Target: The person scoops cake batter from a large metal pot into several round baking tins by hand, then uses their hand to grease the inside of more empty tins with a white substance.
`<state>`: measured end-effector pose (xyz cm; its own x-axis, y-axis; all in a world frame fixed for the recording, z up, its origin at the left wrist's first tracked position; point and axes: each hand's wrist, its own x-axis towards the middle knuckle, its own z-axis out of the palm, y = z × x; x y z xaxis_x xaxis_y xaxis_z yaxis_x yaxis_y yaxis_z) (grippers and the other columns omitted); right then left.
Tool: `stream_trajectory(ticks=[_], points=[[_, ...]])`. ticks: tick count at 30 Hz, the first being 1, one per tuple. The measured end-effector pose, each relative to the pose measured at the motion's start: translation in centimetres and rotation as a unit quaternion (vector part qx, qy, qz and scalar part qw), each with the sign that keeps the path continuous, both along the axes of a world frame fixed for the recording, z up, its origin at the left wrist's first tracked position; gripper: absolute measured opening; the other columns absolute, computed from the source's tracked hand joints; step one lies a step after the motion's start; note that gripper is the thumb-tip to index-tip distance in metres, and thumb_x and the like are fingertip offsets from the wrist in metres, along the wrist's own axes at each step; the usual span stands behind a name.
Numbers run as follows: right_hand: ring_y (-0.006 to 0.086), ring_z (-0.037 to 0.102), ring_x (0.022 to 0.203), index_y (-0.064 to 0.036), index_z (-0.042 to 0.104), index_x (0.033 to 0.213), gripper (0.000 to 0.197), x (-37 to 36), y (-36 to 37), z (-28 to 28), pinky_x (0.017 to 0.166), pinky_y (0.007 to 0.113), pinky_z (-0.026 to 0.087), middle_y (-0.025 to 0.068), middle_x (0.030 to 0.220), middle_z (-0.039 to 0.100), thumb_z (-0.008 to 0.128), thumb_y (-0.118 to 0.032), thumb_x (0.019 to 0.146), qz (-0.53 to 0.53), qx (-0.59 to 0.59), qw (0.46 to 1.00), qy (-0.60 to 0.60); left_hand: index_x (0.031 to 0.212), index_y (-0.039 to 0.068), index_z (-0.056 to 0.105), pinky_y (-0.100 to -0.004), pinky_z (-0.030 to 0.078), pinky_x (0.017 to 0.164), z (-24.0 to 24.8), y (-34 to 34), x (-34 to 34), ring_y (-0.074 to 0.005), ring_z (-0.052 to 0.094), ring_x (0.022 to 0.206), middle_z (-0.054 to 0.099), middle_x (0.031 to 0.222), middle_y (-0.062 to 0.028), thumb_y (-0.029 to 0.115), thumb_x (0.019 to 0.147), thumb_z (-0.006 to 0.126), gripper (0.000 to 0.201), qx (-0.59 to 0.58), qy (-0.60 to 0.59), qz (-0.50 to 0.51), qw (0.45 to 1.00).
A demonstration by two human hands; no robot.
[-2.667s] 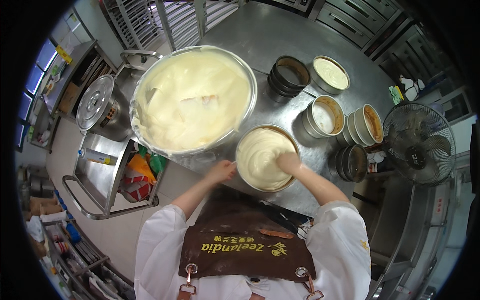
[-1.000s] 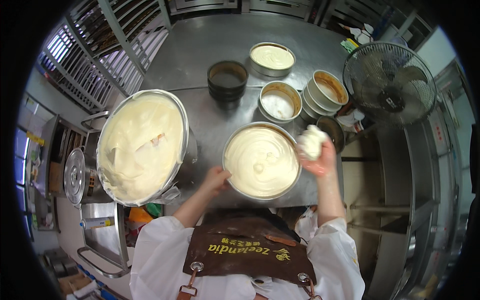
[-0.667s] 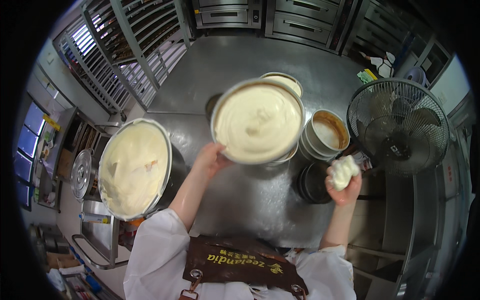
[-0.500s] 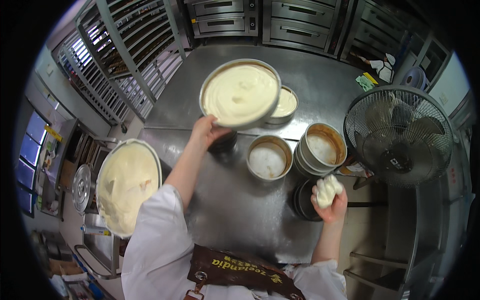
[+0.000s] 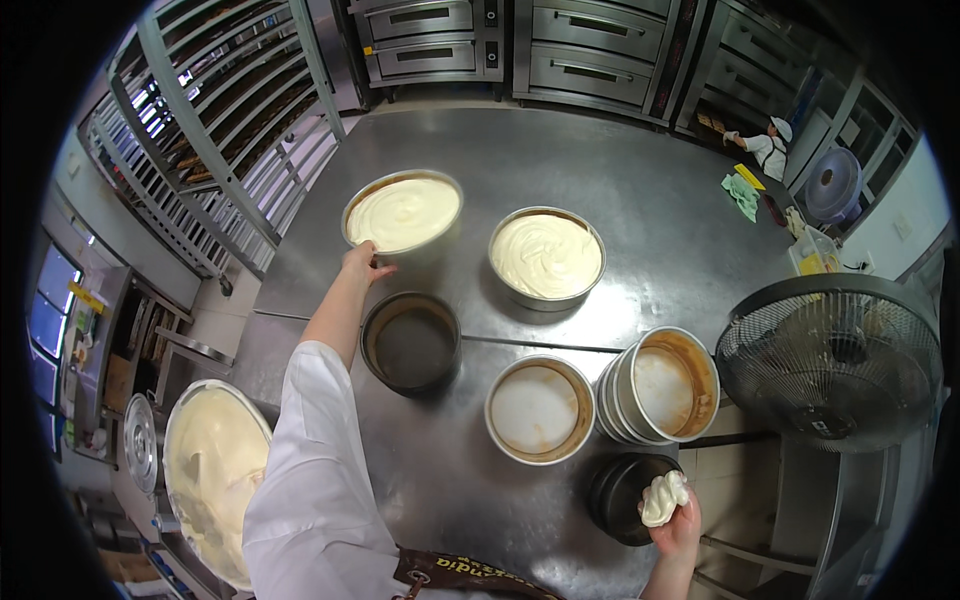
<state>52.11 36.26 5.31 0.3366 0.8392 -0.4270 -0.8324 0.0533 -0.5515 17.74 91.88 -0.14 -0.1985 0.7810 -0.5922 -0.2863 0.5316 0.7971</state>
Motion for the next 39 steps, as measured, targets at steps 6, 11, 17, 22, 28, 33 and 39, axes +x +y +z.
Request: stream_trajectory(ticks=[6,11,17,22,28,33,39], points=[[0.0216,0.055,0.074,-0.0091,0.052,0.098,0.016,-0.1,2.3,-0.7,0.063,0.036,0.048,0.0057,0.084,0.055,0.047,-0.022,0.091,0.012,-0.054,0.998,-0.028,0.124,-0.004,0.042,-0.0519,0.050,0.077,-8.1,3.0,-2.6,-0.0353,0.057,0.098,0.055,0.113,-0.0163,0.028,0.088,0.052,0.048,-0.037,0.191,-0.114,0.974],[0.0229,0.055,0.078,-0.0135,0.053,0.097,0.017,-0.1,1.9,-1.1,0.065,0.037,0.048,0.0052,0.088,0.057,0.044,-0.027,0.093,0.053,-0.019,0.998,-0.040,0.106,-0.002,0.060,-0.0397,0.046,0.084,-5.5,3.6,-2.1,-0.0322,0.058,0.103,0.060,0.109,-0.0205,0.042,0.086,0.052,0.049,0.049,0.390,-0.022,0.919],[0.0231,0.055,0.082,-0.0101,0.053,0.103,0.024,-0.7,0.8,-0.6,0.071,0.037,0.048,0.0071,0.093,0.057,0.041,-0.029,0.094,0.071,0.071,0.995,0.003,0.102,-0.001,0.056,-0.0302,0.047,0.073,6.6,-5.9,7.8,-0.0165,0.059,0.083,0.064,0.093,-0.0100,0.030,0.088,0.053,0.034,0.355,0.353,-0.162,0.850],[0.0246,0.055,0.082,-0.0107,0.052,0.104,0.023,-1.1,-2.5,1.1,0.069,0.038,0.049,0.0086,0.096,0.057,0.041,-0.028,0.094,0.067,0.136,0.988,0.008,0.094,0.001,0.059,-0.0286,0.049,0.066,9.0,-22.7,19.6,-0.0138,0.061,0.073,0.065,0.081,-0.0068,0.043,0.088,0.052,0.043,0.344,0.299,-0.499,0.737],[0.0258,0.056,0.083,-0.0103,0.053,0.106,0.025,-0.1,-9.3,0.3,0.071,0.039,0.048,0.0091,0.097,0.059,0.040,-0.027,0.093,-0.003,0.150,0.988,0.032,0.086,-0.009,0.056,-0.0263,0.054,0.046,7.2,-32.9,25.2,-0.0175,0.062,0.056,0.064,0.073,-0.0145,0.054,0.080,0.059,0.064,0.179,0.204,-0.581,0.767],[0.0207,0.057,0.080,-0.0110,0.052,0.102,0.018,-1.2,-12.4,1.8,0.069,0.036,0.049,0.0054,0.091,0.058,0.043,-0.024,0.093,-0.032,0.098,0.994,0.023,0.086,-0.009,0.054,-0.0296,0.054,0.047,3.7,-33.9,27.4,-0.0181,0.060,0.054,0.061,0.071,-0.0133,0.049,0.083,0.058,0.058,0.094,0.080,-0.551,0.826],[0.0252,0.059,0.085,-0.0111,0.055,0.107,0.027,-0.7,-15.2,0.2,0.070,0.040,0.049,0.0074,0.099,0.061,0.040,-0.029,0.093,-0.059,0.077,0.995,0.006,0.092,-0.005,0.051,-0.0328,0.052,0.058,5.2,-33.8,22.2,-0.0200,0.062,0.063,0.062,0.075,-0.0161,0.055,0.080,0.058,0.061,0.204,0.264,-0.468,0.819]])
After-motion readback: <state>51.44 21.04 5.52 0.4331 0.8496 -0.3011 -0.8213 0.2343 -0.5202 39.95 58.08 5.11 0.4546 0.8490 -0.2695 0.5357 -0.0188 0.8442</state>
